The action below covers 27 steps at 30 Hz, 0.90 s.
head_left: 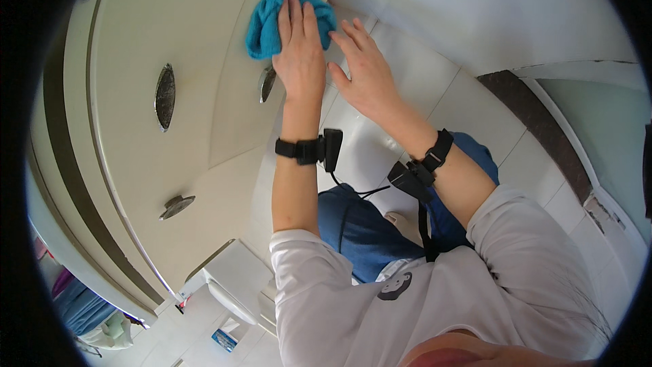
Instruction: The person wipes the bathroom walls, water heater, shower rail, and vanity cabinet using a blue cloth. They move from the shower area to the sink cabinet, wiping surfaces and handles in sequence.
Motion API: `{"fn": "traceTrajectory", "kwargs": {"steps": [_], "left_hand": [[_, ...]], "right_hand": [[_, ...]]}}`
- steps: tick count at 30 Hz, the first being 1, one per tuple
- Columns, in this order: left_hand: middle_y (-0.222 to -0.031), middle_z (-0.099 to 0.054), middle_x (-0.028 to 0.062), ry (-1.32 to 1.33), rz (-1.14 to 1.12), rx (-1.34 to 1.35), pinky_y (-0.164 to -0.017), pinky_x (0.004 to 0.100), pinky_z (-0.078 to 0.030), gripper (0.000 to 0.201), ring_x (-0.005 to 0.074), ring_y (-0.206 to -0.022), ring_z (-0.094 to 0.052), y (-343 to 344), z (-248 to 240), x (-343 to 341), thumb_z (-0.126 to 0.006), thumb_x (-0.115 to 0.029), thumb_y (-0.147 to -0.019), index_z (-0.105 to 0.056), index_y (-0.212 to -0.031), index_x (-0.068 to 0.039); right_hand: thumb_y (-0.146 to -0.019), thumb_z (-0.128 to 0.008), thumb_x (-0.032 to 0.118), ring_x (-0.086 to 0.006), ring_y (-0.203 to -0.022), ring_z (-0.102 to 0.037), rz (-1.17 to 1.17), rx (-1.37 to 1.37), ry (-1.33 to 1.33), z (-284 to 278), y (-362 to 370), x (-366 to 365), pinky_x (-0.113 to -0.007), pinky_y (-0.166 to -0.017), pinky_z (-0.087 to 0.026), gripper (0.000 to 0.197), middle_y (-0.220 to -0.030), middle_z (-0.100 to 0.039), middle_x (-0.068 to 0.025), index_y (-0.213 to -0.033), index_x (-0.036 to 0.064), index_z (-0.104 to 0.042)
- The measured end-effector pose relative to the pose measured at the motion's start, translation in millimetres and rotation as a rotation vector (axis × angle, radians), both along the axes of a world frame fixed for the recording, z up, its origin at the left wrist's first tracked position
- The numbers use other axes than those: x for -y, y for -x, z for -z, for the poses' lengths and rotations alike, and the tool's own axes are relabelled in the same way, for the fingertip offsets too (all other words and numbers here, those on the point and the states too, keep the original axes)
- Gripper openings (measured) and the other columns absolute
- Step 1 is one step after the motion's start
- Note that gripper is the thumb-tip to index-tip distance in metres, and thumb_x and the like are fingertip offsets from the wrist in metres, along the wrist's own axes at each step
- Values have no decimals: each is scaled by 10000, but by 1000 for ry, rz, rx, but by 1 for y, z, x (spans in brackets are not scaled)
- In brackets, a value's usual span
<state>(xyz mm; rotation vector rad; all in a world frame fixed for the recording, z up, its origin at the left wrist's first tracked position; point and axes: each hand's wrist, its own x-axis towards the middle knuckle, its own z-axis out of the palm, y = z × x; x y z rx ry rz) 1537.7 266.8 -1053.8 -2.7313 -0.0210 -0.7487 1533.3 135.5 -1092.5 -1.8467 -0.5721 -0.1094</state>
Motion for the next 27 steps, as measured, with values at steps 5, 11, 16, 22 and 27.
{"fn": "traceTrajectory", "kwargs": {"steps": [5,11,16,22,27], "left_hand": [[-1511,-541,59,-127,7,-10,-800,329,-605,510,202,-1474,-410,-56,2,5,-705,-89,-805,-596,-1303,-72],[-1378,-647,44,-131,32,-55,-854,325,-575,412,160,-1382,-518,-64,31,6,-688,-104,-793,-659,-1202,-63],[-1285,-688,73,154,159,-94,-864,363,-573,321,217,-1275,-596,-49,33,7,-665,-89,-805,-679,-1125,-67],[-1259,-691,156,911,74,58,-1025,436,-496,436,359,-1221,-603,-17,49,28,-584,74,-781,-698,-1188,-30],[-1336,-655,175,1173,288,436,-1100,434,-435,477,365,-1301,-563,-47,48,61,-585,49,-830,-655,-1293,-42]], "right_hand": [[-887,-650,94,-456,-1402,-413,65,-94,-113,4,-6,-5,-497,-1144,-388,470,-1457,-490,-267,-1331,-25,-548],[-926,-603,79,-406,-1324,-483,111,-206,-190,15,-11,-13,-463,-1110,-405,447,-1410,-522,-224,-1355,-19,-523],[-922,-585,69,-421,-1247,-497,139,-300,-334,19,-11,-17,-476,-1067,-415,410,-1324,-550,-235,-1317,-27,-530],[-958,-548,74,-373,-1117,-527,155,-360,-424,13,-16,-13,-448,-979,-446,327,-1190,-565,-199,-1277,8,-570],[-1000,-523,59,-189,-1154,-559,107,-177,-402,-8,-24,21,-338,-977,-481,335,-1313,-563,-89,-1332,41,-566]]}}
